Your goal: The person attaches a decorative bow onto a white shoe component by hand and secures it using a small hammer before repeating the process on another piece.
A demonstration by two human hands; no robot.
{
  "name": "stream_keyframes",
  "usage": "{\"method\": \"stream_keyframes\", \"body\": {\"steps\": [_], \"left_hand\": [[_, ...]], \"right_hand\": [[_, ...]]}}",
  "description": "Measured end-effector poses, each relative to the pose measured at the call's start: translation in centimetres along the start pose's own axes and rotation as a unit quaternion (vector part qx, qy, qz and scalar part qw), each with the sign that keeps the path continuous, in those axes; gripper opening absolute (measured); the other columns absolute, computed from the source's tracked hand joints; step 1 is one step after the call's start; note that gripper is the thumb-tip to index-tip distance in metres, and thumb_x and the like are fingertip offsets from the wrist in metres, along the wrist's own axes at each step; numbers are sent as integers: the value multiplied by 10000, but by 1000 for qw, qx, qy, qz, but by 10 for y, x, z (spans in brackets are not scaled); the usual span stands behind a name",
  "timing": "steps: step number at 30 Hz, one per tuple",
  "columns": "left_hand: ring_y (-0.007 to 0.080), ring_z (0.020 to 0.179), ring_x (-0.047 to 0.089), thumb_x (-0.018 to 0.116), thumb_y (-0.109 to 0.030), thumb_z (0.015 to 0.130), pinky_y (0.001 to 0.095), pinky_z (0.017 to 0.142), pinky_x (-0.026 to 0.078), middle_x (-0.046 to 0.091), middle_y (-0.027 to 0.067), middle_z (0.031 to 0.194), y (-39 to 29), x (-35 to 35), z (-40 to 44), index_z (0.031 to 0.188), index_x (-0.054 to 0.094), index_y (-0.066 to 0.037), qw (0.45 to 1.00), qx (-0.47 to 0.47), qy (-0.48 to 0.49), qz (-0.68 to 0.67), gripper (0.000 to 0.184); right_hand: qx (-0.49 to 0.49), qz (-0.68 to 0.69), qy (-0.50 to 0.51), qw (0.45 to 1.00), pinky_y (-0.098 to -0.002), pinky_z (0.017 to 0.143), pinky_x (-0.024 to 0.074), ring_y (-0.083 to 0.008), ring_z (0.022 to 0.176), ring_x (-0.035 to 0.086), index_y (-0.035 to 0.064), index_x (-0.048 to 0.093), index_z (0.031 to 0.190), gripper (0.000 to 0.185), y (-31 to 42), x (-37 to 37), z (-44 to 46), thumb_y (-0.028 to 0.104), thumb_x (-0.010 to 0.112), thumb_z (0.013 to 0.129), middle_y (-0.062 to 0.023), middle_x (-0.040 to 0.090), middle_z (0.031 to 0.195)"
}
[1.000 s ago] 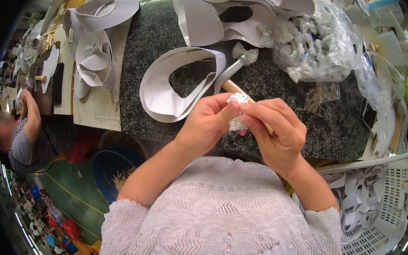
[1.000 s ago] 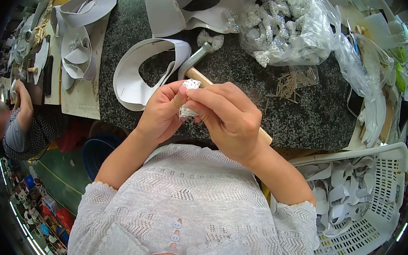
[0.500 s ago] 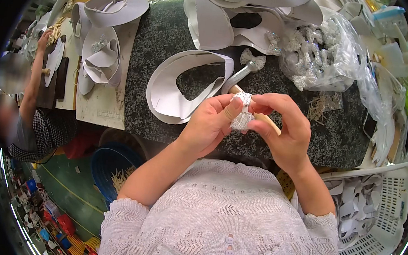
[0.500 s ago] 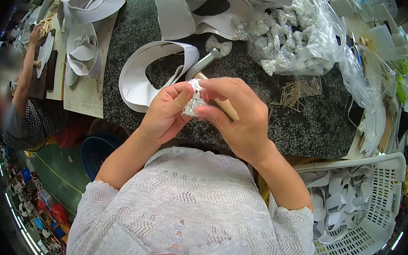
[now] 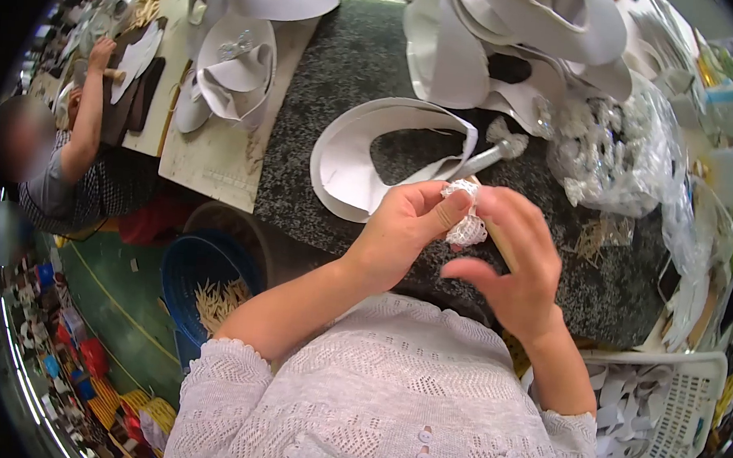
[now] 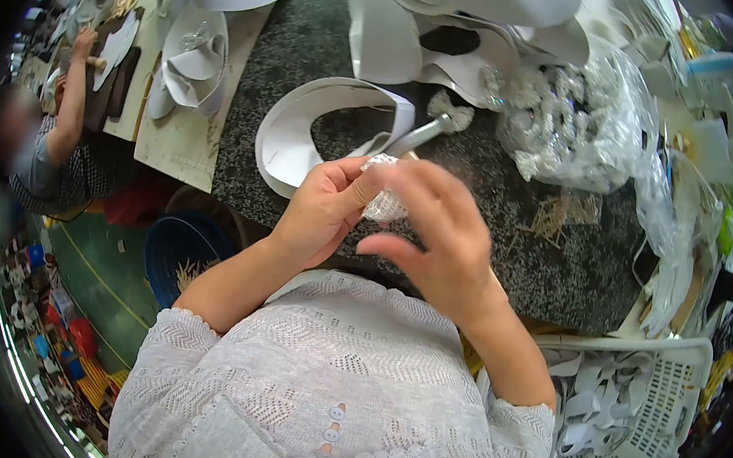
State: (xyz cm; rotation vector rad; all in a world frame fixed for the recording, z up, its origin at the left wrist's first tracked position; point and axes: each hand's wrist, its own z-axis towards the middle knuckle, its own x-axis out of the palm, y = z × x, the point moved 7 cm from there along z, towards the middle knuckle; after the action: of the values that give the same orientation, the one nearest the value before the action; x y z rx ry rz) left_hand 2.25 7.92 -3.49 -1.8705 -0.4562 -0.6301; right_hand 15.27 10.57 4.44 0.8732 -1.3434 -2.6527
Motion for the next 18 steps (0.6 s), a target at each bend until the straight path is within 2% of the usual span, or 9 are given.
{"method": "stream_keyframes", "body": {"steps": [4,6,8,10,11,12,14,16,18], "left_hand": [[104,928,646,538,-328,1093,266,849,523,715,52,1019,-37,-2,-26,1174,680,31,975,80,-26,205,394],[121,937,632,504,-288,1109,272,874,506,700,58,1042,-63,-23,-45,1184,681,20,956,175,-99,213,363],[227,1185,551,633,-175,1007,357,1024,456,562,135,1257,-108,-62,-72,1292,613,15,731,304,-331,513,343],[303,1296,463,724,-161,897,415,1083,408,484,166,1327,-82,-116,-73,1318,592,-11,662,243,-355,614,467],[346,1340,404,758,-152,839,449,1127,358,448,182,1365,-64,-127,-73,1281,603,-30,689,141,-336,626,484],[340,1268,488,746,-120,861,440,1094,410,499,190,1319,-66,-113,-75,1256,610,-45,627,177,-327,684,425],[240,1143,592,683,-124,960,362,998,483,572,162,1248,-67,-110,-68,1211,581,-27,774,202,-219,559,288],[109,1024,615,568,-152,1066,267,885,502,626,99,1179,-86,-91,-70,1181,551,-23,897,253,-170,319,173],[35,965,592,505,-205,1107,223,824,489,651,13,1074,-117,-77,-83,1174,544,-37,900,196,-127,368,185]], "right_hand": [[-100,-55,56,992,-360,846,574,-297,1031,688,71,728,1241,527,10,14,5,-81,802,742,-164,662,1219],[-4,32,18,999,-330,830,568,-266,942,708,56,746,1192,473,-2,11,24,-138,745,760,-139,711,1110],[89,166,-13,982,-280,822,548,-209,919,712,26,737,1136,326,-18,20,41,-113,718,841,-113,737,1047],[139,222,17,965,-285,842,540,-198,939,708,17,718,1130,278,-30,39,52,-85,714,872,-103,739,1049],[125,231,27,964,-285,842,540,-198,939,708,17,718,1130,278,-25,48,62,-85,714,872,-103,739,1049],[113,208,74,969,-296,851,540,-202,944,708,10,710,1122,259,-19,60,70,-74,714,877,-106,738,1051],[51,141,168,974,-344,882,543,-263,996,702,15,689,1107,260,4,75,87,-83,692,866,-117,727,1087],[-153,103,199,962,-397,906,542,-332,1068,680,41,672,1103,296,49,77,107,-81,690,835,-127,712,1147],[-233,63,226,944,-451,979,504,-347,1202,630,61,652,1079,287,73,79,109,-19,701,808,-125,673,1272]]}}
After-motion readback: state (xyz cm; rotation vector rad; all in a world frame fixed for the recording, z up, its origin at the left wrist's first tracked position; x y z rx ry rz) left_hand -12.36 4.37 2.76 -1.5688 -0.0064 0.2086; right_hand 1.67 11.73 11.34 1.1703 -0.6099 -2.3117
